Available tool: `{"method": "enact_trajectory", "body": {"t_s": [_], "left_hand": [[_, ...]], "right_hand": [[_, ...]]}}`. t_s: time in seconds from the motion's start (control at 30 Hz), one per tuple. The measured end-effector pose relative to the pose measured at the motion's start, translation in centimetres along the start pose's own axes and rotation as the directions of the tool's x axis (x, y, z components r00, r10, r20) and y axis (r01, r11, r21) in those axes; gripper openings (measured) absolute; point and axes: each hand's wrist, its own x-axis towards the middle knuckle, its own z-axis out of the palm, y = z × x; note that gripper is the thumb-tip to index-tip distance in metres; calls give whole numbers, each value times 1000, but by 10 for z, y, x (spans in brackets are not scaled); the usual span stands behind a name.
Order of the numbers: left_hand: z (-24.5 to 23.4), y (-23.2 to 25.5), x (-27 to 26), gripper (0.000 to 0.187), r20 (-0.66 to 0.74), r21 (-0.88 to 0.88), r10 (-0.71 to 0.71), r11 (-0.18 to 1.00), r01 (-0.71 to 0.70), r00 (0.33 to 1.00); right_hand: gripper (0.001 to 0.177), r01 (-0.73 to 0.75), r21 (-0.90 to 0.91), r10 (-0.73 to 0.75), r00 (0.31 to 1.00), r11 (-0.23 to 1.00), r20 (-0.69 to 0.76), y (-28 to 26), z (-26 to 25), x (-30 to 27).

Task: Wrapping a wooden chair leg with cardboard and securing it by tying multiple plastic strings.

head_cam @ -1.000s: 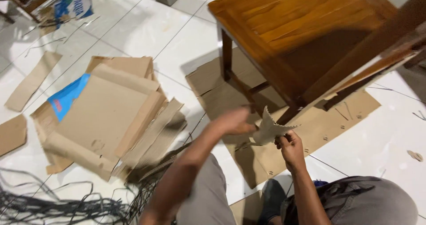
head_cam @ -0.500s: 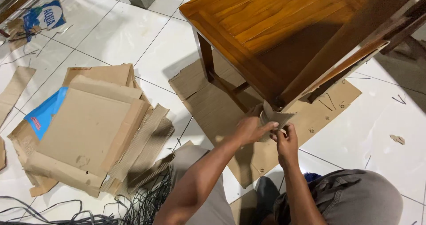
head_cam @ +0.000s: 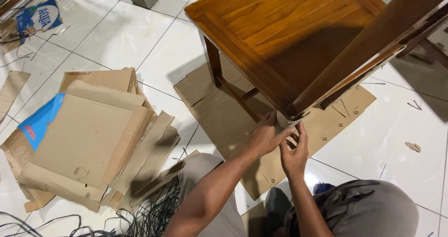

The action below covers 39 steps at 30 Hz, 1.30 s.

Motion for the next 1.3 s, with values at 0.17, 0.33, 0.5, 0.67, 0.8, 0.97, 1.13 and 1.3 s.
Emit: {"method": "enact_trajectory", "body": {"t_s": [0.17,0.33,0.5,0.67,0.8,0.97,1.13,1.3], "left_hand": [[-2,8,2,68,27,-24,-61,998,62,998],[-12,22,-8,59,32,-60,-53,997,55,998],[4,-5,-2,64,45,-17,-69,997,70,997],[-3,3,-4,77,121,-10,-111,994,113,986],[-3,-5,-2,89,185,94,-164,984,149,969],[-10,2,0,96,245,123,-200,977,175,949],[-12,-9,-3,92,223,88,-196,980,181,955],[17,-79,5,96,208,88,-243,969,230,947]], "right_hand": [[70,6,-90,-8,1000,996,-26,11,0,9],[70,9,-97,-9,1000,995,8,25,-3,14],[68,-26,-134,36,997,991,73,24,-4,14],[64,-57,-158,69,995,986,71,12,-5,14],[65,-79,-192,91,995,978,52,8,-1,8],[64,-78,-231,94,994,970,58,35,2,7],[71,-62,-275,69,997,960,17,32,5,2],[81,-73,-254,77,997,964,4,18,5,-1]]}}
